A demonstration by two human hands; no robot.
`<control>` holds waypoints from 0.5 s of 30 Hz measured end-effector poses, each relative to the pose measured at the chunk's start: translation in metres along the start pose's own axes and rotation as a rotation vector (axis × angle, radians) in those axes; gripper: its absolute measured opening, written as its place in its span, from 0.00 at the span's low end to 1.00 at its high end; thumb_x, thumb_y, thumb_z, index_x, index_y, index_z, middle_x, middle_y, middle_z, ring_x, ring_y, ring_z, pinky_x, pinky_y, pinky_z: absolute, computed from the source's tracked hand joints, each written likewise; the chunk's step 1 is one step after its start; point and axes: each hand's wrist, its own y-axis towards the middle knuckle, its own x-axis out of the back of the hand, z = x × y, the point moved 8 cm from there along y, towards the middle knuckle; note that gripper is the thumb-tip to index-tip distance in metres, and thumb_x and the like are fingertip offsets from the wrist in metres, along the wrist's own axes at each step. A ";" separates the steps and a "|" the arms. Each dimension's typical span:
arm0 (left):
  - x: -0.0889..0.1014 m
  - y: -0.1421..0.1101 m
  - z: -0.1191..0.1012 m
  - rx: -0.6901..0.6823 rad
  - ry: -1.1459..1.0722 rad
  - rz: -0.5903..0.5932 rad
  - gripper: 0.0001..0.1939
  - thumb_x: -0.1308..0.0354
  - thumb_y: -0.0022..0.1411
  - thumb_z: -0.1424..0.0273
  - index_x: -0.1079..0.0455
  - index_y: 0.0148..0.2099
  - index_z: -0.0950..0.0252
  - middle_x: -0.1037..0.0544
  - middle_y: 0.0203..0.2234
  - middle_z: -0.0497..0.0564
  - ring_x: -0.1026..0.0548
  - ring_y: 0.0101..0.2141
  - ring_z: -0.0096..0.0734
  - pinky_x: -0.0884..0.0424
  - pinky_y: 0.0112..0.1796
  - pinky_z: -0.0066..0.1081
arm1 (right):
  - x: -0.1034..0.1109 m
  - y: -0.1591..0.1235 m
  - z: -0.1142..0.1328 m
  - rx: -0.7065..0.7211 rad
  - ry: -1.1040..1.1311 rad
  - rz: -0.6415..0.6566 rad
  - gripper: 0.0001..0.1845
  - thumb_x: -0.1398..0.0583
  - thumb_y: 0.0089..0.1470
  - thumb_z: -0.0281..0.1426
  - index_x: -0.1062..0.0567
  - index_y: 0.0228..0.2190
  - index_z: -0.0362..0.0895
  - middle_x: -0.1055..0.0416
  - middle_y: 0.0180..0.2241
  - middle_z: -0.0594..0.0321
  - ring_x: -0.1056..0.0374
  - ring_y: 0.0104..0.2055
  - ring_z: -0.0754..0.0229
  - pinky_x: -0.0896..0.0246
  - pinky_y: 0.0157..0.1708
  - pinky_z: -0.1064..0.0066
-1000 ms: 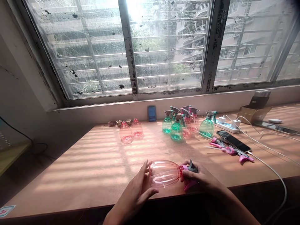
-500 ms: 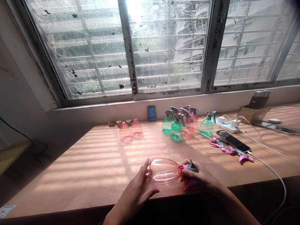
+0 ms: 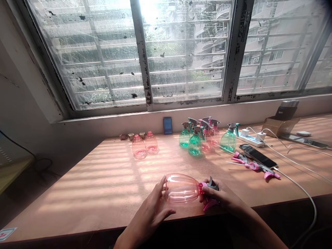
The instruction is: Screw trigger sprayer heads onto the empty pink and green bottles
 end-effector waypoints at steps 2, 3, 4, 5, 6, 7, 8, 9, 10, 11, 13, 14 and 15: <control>0.001 -0.001 0.002 -0.008 -0.005 -0.008 0.46 0.36 0.66 0.64 0.60 0.75 0.49 0.41 0.70 0.57 0.35 0.64 0.52 0.38 0.64 0.49 | -0.001 -0.001 0.000 -0.011 -0.012 0.012 0.19 0.33 0.57 0.46 0.27 0.34 0.42 0.19 0.29 0.58 0.25 0.28 0.56 0.34 0.31 0.66; 0.002 -0.001 0.002 -0.011 -0.005 -0.015 0.45 0.36 0.66 0.63 0.60 0.75 0.49 0.42 0.70 0.57 0.36 0.64 0.53 0.39 0.64 0.49 | -0.002 -0.002 0.001 -0.016 -0.019 0.023 0.20 0.33 0.57 0.46 0.27 0.34 0.42 0.19 0.29 0.58 0.24 0.29 0.56 0.34 0.31 0.67; 0.004 -0.001 0.002 -0.014 0.000 -0.017 0.44 0.37 0.66 0.63 0.59 0.75 0.50 0.42 0.70 0.57 0.37 0.65 0.54 0.41 0.65 0.50 | -0.003 -0.002 0.002 -0.021 -0.024 0.036 0.20 0.33 0.57 0.47 0.27 0.33 0.42 0.19 0.29 0.58 0.24 0.29 0.56 0.34 0.31 0.67; 0.004 -0.001 0.001 -0.017 0.008 -0.013 0.43 0.37 0.67 0.63 0.58 0.75 0.49 0.41 0.69 0.57 0.38 0.66 0.54 0.42 0.65 0.50 | -0.004 -0.003 0.003 -0.025 -0.028 0.047 0.20 0.33 0.56 0.47 0.27 0.33 0.42 0.19 0.29 0.58 0.24 0.29 0.56 0.34 0.31 0.67; 0.004 -0.001 0.000 -0.019 0.019 -0.005 0.43 0.37 0.66 0.63 0.57 0.75 0.49 0.40 0.68 0.56 0.39 0.66 0.54 0.43 0.65 0.50 | -0.005 -0.004 0.004 -0.027 -0.031 0.054 0.20 0.33 0.56 0.47 0.27 0.33 0.42 0.19 0.29 0.58 0.24 0.29 0.56 0.34 0.31 0.67; 0.004 -0.001 -0.001 -0.021 0.027 0.006 0.44 0.35 0.65 0.64 0.56 0.74 0.48 0.40 0.68 0.56 0.40 0.66 0.54 0.43 0.66 0.50 | -0.005 -0.004 0.004 -0.028 -0.033 0.054 0.21 0.33 0.56 0.47 0.27 0.33 0.42 0.19 0.28 0.58 0.25 0.29 0.56 0.34 0.32 0.67; 0.004 0.000 -0.002 -0.024 0.030 0.014 0.45 0.34 0.64 0.65 0.56 0.74 0.47 0.40 0.68 0.55 0.40 0.66 0.53 0.43 0.66 0.49 | -0.004 -0.004 0.005 -0.028 -0.037 0.048 0.21 0.33 0.56 0.48 0.27 0.33 0.42 0.19 0.28 0.59 0.25 0.29 0.56 0.34 0.32 0.67; 0.004 0.000 -0.002 -0.031 0.028 0.016 0.46 0.33 0.63 0.67 0.56 0.74 0.46 0.40 0.67 0.54 0.39 0.66 0.53 0.42 0.65 0.49 | -0.004 -0.004 0.005 -0.026 -0.041 0.038 0.21 0.33 0.56 0.48 0.28 0.32 0.42 0.20 0.27 0.59 0.25 0.29 0.56 0.34 0.31 0.67; 0.004 -0.001 -0.002 -0.036 0.025 0.013 0.47 0.34 0.63 0.68 0.57 0.74 0.45 0.40 0.68 0.53 0.38 0.65 0.52 0.41 0.65 0.49 | -0.003 -0.003 0.004 -0.023 -0.045 0.030 0.21 0.34 0.56 0.49 0.28 0.32 0.43 0.20 0.26 0.59 0.26 0.28 0.56 0.35 0.30 0.68; 0.003 -0.001 -0.001 -0.040 0.021 0.009 0.46 0.35 0.65 0.69 0.58 0.74 0.43 0.41 0.68 0.52 0.38 0.65 0.50 0.41 0.65 0.49 | -0.002 -0.003 0.004 -0.020 -0.046 0.023 0.22 0.34 0.57 0.49 0.28 0.32 0.43 0.20 0.26 0.60 0.26 0.28 0.56 0.35 0.30 0.68; 0.002 -0.002 0.002 -0.041 0.010 0.009 0.43 0.40 0.68 0.70 0.60 0.74 0.40 0.42 0.69 0.50 0.38 0.66 0.47 0.40 0.65 0.48 | -0.002 -0.002 0.002 -0.015 -0.040 0.017 0.22 0.35 0.57 0.50 0.29 0.31 0.43 0.20 0.25 0.60 0.26 0.27 0.56 0.36 0.29 0.68; 0.001 -0.003 0.003 -0.040 0.005 0.011 0.42 0.41 0.69 0.70 0.60 0.74 0.40 0.42 0.69 0.50 0.38 0.66 0.46 0.40 0.65 0.48 | -0.002 -0.002 0.002 -0.012 -0.040 0.014 0.22 0.35 0.57 0.50 0.29 0.31 0.43 0.21 0.25 0.60 0.26 0.27 0.56 0.36 0.29 0.67; 0.000 -0.004 0.004 -0.038 -0.003 0.016 0.42 0.40 0.69 0.70 0.61 0.74 0.40 0.42 0.69 0.50 0.38 0.66 0.46 0.40 0.65 0.48 | -0.002 -0.002 0.002 -0.008 -0.043 0.011 0.23 0.35 0.57 0.51 0.29 0.30 0.43 0.21 0.25 0.60 0.26 0.27 0.56 0.36 0.29 0.67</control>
